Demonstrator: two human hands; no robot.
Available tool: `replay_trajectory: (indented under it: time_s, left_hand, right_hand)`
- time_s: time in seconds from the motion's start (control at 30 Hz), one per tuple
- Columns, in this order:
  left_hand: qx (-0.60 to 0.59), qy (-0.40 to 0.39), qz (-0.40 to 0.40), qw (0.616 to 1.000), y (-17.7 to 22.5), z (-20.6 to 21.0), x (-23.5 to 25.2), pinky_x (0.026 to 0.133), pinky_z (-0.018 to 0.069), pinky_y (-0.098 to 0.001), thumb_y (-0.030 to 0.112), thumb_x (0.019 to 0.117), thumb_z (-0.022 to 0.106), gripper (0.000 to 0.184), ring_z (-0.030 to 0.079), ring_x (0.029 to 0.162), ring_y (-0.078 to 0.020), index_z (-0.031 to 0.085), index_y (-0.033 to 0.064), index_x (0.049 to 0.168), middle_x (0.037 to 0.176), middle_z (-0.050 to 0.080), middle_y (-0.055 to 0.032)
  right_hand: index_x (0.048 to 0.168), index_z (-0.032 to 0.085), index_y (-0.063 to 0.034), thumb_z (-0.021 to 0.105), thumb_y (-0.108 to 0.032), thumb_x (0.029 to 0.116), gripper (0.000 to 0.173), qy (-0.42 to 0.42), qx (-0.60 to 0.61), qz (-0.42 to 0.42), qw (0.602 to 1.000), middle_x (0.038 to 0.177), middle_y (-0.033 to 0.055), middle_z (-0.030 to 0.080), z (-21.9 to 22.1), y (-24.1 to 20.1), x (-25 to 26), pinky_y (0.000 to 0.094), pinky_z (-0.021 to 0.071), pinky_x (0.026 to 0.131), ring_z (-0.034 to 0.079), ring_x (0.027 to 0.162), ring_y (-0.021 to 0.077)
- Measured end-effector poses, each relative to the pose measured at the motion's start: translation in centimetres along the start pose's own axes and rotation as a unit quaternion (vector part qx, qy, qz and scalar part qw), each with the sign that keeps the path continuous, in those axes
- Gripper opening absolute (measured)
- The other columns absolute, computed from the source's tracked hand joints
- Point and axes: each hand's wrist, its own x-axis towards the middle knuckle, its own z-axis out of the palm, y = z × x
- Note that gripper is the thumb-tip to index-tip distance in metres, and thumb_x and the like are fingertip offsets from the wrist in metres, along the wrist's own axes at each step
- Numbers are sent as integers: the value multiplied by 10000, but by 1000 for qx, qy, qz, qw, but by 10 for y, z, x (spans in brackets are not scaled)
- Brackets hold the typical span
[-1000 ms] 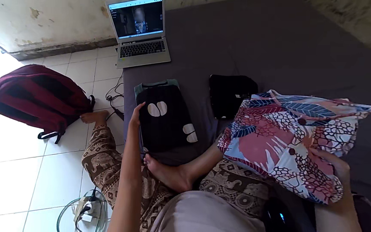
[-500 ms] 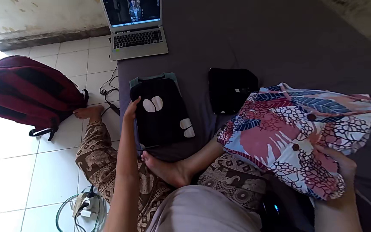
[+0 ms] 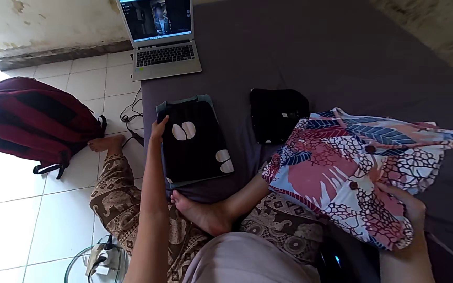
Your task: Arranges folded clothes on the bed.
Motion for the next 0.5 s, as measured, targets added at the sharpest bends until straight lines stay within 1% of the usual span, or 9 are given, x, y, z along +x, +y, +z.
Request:
replay_trajectory:
  time_s: [0.07, 0.1, 0.13, 0.2, 0.3, 0.37, 0.4, 0.47, 0.5]
  left_hand:
    - [32, 2, -116, 993, 36, 0, -38, 1109, 398, -473, 246, 1091, 488, 477, 536, 1293, -335, 437, -49, 1462, 1427, 528, -265]
    - [52, -3, -141, 989, 39, -3, -55, 1143, 357, -492, 258, 1091, 488, 518, 488, 1351, -362, 390, -50, 1496, 1475, 482, -277]
    - [80, -14, -121, 989, 25, -11, -65, 1139, 367, -520, 301, 1084, 505, 578, 483, 1354, -394, 352, -53, 1515, 1475, 472, -298]
    - [137, -21, -19, 990, -27, -27, -75, 1010, 484, -552, 397, 1045, 559, 674, 590, 1199, -427, 357, -73, 1483, 1338, 559, -335]
    - [168, -25, 45, 985, -61, -35, -116, 963, 517, -494, 221, 1030, 615, 545, 654, 1114, -372, 395, -101, 1409, 1239, 627, -317]
    - [192, -18, 62, 979, -73, -37, -146, 993, 507, -484, 164, 1028, 599, 410, 655, 1126, -359, 531, -127, 1309, 1226, 642, -304]
    - [201, -17, 58, 978, -77, -37, -158, 969, 518, -469, 174, 1037, 585, 360, 670, 1076, -330, 594, -115, 1252, 1194, 661, -281]
    - [209, -13, 41, 977, -85, -36, -176, 880, 542, -428, 218, 1054, 559, 350, 675, 938, -269, 642, -97, 1183, 1121, 669, -247]
    - [212, -7, 31, 977, -87, -36, -184, 868, 547, -425, 230, 1056, 559, 368, 666, 917, -274, 643, -108, 1174, 1123, 649, -258]
  right_hand:
    - [948, 658, -240, 328, -95, 1028, 369, 1, -14, 2, 1000, 855, -192, 734, -12, 7, 5, 96, 551, 751, 665, 797, -112]
    - [961, 678, -248, 380, -130, 1002, 324, -27, -14, 3, 1000, 886, -181, 739, -31, 17, 13, 109, 551, 765, 669, 822, -102]
    - [973, 678, -254, 396, -144, 987, 303, -49, -9, 0, 999, 907, -180, 740, -40, 24, 18, 109, 550, 776, 668, 841, -103]
    - [1001, 686, -239, 370, -116, 1003, 339, -65, 26, -9, 998, 928, -170, 749, -26, 23, 11, 111, 555, 799, 672, 863, -100]
    - [1017, 677, -218, 321, -84, 1014, 381, -82, 36, -8, 996, 930, -161, 752, -13, 19, 5, 121, 562, 811, 680, 870, -89]
    - [1013, 682, -227, 323, -77, 1015, 389, -90, 24, 2, 996, 921, -176, 748, -15, 21, 9, 111, 555, 802, 674, 858, -100]
    - [992, 680, -233, 317, -73, 1023, 398, -73, 17, 8, 997, 896, -185, 744, -6, 18, 5, 100, 552, 783, 669, 833, -110]
    - [941, 624, -232, 295, -48, 1034, 388, -33, -8, 8, 999, 832, -208, 718, 13, 10, -2, 78, 543, 742, 652, 778, -132]
    - [954, 650, -227, 301, -46, 1022, 399, -52, -4, 7, 999, 851, -200, 730, 8, 12, 1, 88, 544, 760, 657, 796, -125]
